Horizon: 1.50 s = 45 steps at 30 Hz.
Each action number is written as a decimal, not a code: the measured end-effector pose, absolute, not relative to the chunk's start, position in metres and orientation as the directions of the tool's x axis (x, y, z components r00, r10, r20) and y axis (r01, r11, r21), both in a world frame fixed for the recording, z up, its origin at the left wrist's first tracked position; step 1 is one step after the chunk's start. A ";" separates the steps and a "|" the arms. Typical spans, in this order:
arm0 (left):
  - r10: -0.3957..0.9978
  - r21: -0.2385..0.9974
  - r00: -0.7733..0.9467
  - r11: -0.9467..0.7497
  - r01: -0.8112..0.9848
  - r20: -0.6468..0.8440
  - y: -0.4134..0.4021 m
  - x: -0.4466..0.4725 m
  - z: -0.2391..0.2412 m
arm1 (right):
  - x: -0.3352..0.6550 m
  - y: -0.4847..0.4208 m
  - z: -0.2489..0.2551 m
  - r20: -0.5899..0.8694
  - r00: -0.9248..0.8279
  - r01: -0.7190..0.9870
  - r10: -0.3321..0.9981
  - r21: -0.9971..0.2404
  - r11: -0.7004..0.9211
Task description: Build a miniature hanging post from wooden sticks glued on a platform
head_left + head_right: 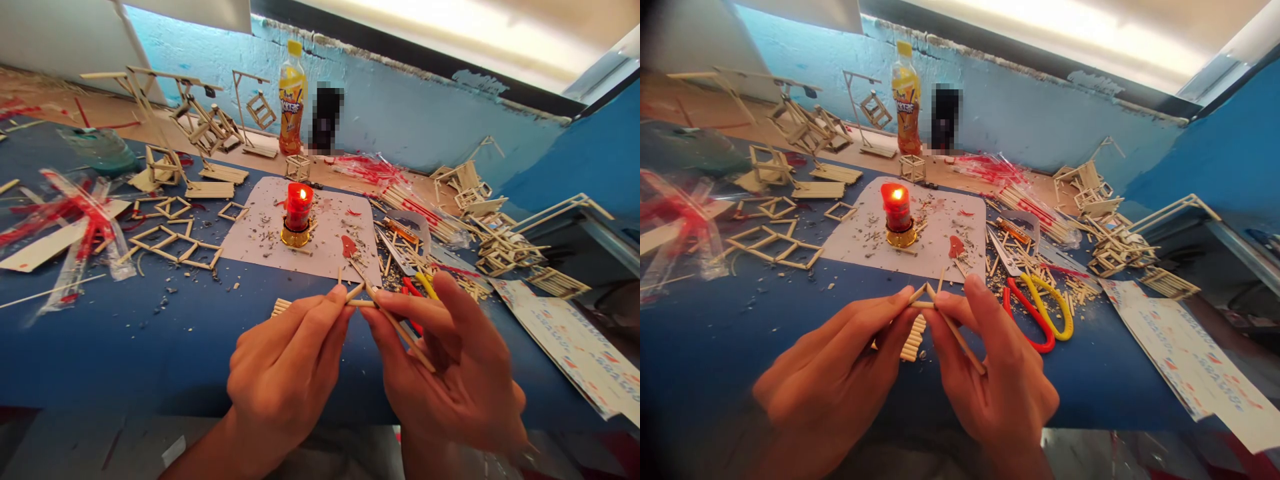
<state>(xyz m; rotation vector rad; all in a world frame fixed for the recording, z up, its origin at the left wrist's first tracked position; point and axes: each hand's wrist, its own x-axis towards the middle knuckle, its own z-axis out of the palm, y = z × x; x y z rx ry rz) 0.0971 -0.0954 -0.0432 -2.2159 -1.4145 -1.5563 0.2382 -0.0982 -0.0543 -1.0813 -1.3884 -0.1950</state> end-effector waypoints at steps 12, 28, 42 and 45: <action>0.628 0.400 0.064 -0.568 0.720 0.776 -0.094 0.097 -0.045 | 0.240 -0.097 -0.053 0.869 0.203 0.693 0.450 -0.453 0.561; 0.648 0.427 0.048 -0.554 0.715 0.760 -0.092 0.099 -0.047 | 0.237 -0.101 -0.055 0.834 0.210 0.687 0.510 -0.497 0.530; 0.872 0.747 0.102 -0.465 0.475 0.478 -0.100 0.085 -0.026 | 0.238 -0.105 -0.038 0.751 0.393 0.528 0.530 -0.656 0.538; 0.900 0.793 0.092 -0.420 0.441 0.425 -0.102 0.084 -0.020 | 0.239 -0.103 -0.032 0.755 0.417 0.493 0.506 -0.656 0.572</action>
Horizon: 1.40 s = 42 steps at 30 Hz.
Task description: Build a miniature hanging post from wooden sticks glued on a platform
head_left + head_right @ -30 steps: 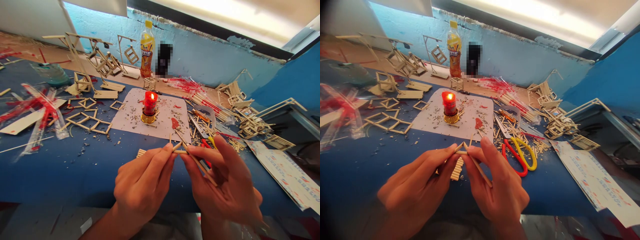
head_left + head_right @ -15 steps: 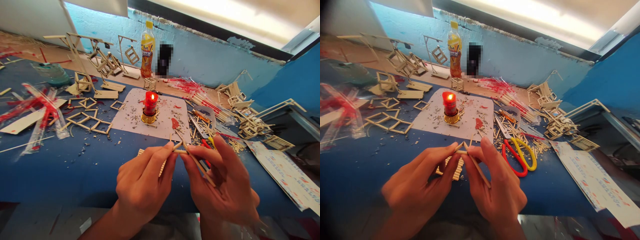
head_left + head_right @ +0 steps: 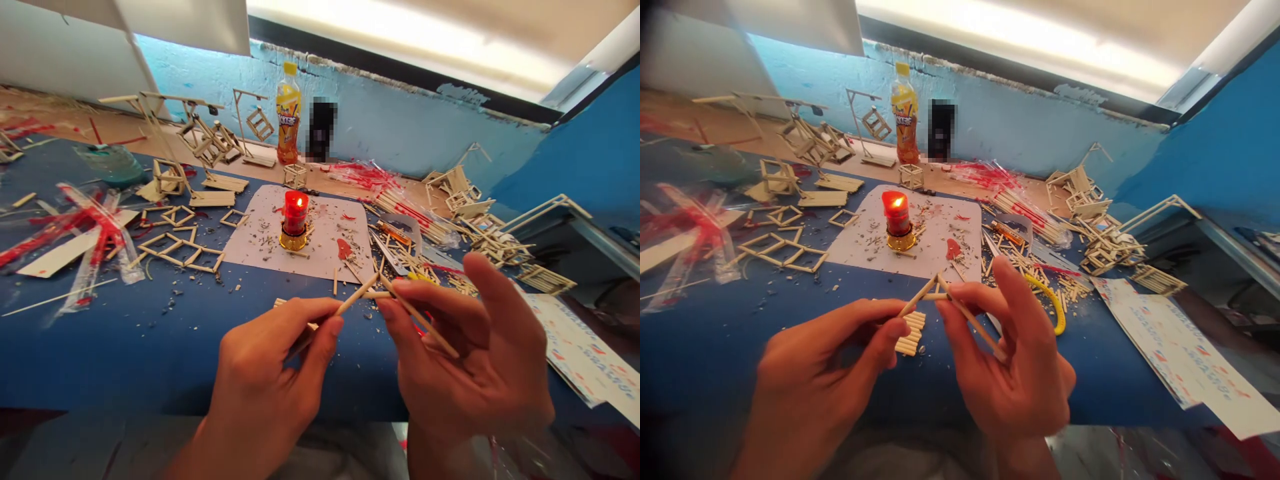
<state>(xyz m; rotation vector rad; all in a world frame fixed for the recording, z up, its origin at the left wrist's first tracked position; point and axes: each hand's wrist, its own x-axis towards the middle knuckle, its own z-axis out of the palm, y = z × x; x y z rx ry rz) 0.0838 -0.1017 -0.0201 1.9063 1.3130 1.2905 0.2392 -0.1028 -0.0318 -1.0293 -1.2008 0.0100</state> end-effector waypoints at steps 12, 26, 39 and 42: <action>0.904 0.824 0.045 -0.407 0.393 0.425 -0.112 0.089 -0.015 | 0.250 -0.106 -0.026 0.817 0.321 0.429 0.479 -0.576 0.695; 0.870 0.789 0.074 -0.475 0.389 0.487 -0.117 0.087 -0.014 | 0.244 -0.108 -0.020 0.659 0.416 0.238 0.626 -0.744 0.625; 0.749 0.528 0.053 -0.514 0.676 0.661 -0.108 0.098 -0.022 | 0.239 -0.125 -0.015 0.726 0.322 0.513 0.608 -0.674 0.532; 0.751 0.528 0.071 -0.525 0.667 0.657 -0.109 0.096 -0.022 | 0.238 -0.125 -0.011 0.745 0.315 0.430 0.588 -0.664 0.611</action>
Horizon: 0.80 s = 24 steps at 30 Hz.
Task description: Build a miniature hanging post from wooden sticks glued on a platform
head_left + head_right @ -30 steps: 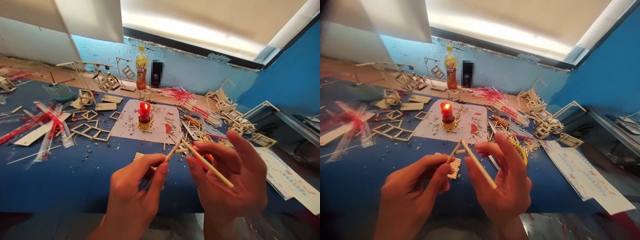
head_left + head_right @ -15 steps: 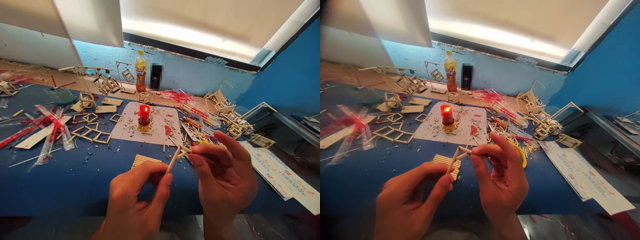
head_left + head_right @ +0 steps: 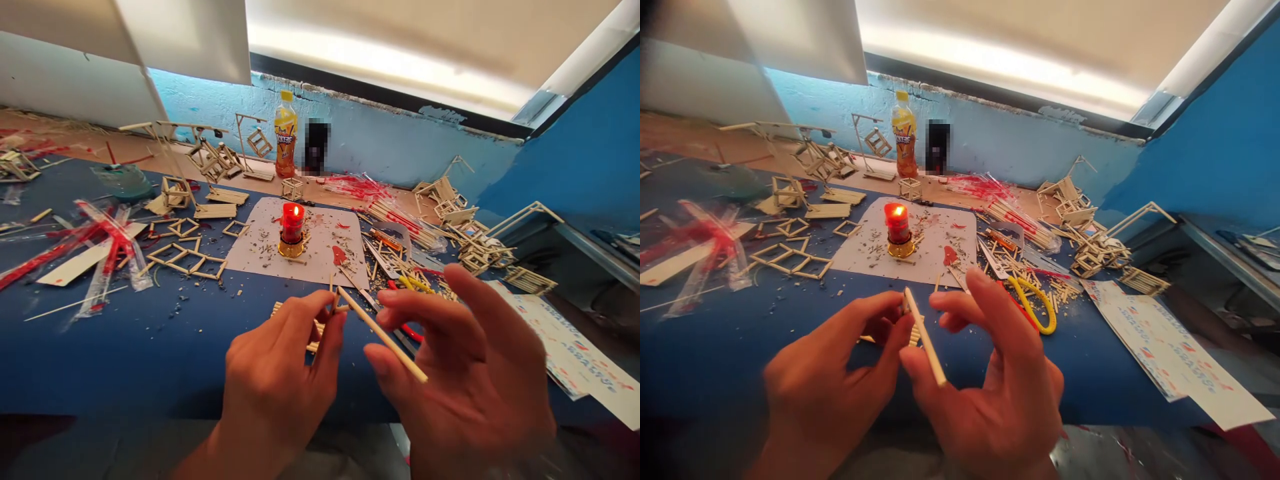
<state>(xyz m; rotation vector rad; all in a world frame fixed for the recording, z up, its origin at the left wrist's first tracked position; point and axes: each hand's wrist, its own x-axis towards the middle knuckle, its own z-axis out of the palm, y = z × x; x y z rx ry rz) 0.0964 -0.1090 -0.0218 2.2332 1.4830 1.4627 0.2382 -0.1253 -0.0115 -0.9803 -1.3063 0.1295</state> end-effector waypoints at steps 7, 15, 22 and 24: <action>0.797 0.656 0.094 -0.552 0.515 0.597 -0.108 0.095 -0.014 | 0.248 -0.110 -0.023 0.687 0.126 0.282 0.716 -0.717 0.638; 0.857 0.769 0.164 -0.512 0.384 0.488 -0.108 0.092 -0.003 | 0.249 -0.109 -0.023 0.535 0.151 0.126 0.831 -0.844 0.521; 0.946 0.948 0.125 -0.310 0.067 0.300 -0.109 0.085 -0.012 | 0.244 -0.120 -0.018 0.550 0.244 0.163 0.799 -0.835 0.525; 0.953 0.963 0.139 -0.270 -0.018 0.270 -0.108 0.081 -0.012 | 0.243 -0.124 -0.017 0.561 0.264 0.198 0.784 -0.828 0.525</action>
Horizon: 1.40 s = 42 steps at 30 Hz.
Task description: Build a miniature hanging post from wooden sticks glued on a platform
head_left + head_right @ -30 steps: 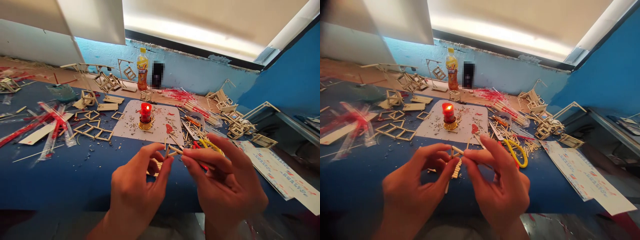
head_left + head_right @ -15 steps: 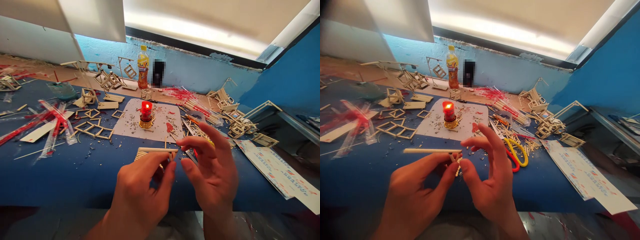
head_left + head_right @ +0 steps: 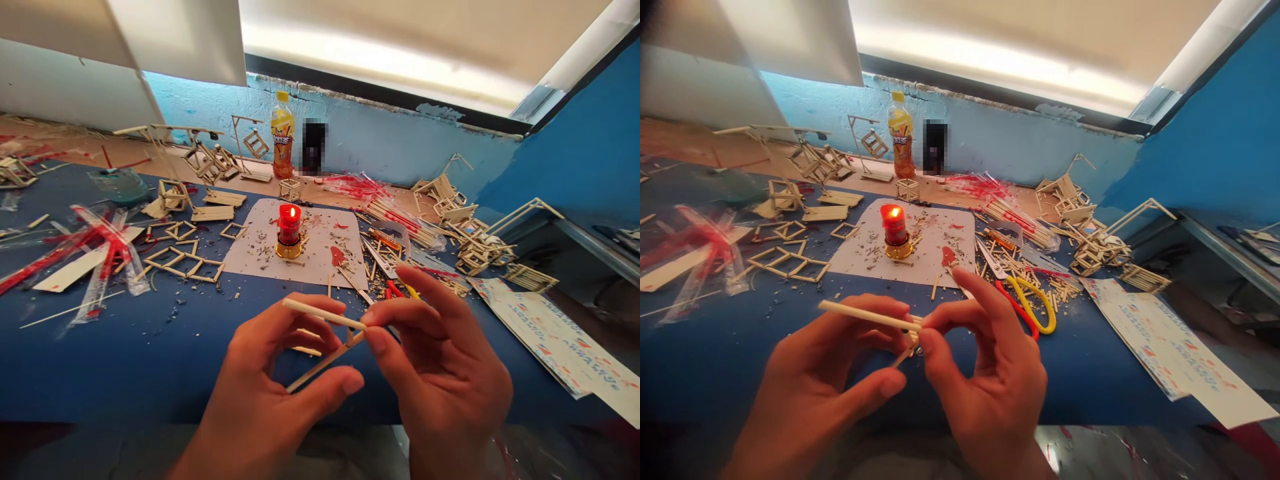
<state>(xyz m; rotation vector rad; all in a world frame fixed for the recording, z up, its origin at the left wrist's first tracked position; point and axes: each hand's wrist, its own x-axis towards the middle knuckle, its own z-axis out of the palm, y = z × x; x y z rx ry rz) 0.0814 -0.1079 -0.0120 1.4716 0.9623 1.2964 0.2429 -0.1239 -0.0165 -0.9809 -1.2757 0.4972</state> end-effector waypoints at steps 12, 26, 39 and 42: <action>0.953 0.959 0.131 -0.261 -0.109 0.274 -0.106 0.086 -0.012 | 0.233 -0.130 -0.013 0.620 0.266 0.294 0.738 -0.782 0.550; 0.953 0.962 0.140 -0.259 -0.083 0.268 -0.108 0.082 -0.012 | 0.239 -0.137 -0.020 0.553 0.229 0.320 0.801 -0.820 0.474; 0.945 0.958 0.191 -0.237 -0.160 0.266 -0.106 0.081 -0.016 | 0.236 -0.137 -0.019 0.511 0.282 0.206 0.812 -0.859 0.469; 0.956 0.962 0.173 -0.208 -0.177 0.239 -0.105 0.081 -0.019 | 0.233 -0.137 -0.017 0.515 0.326 0.186 0.793 -0.857 0.481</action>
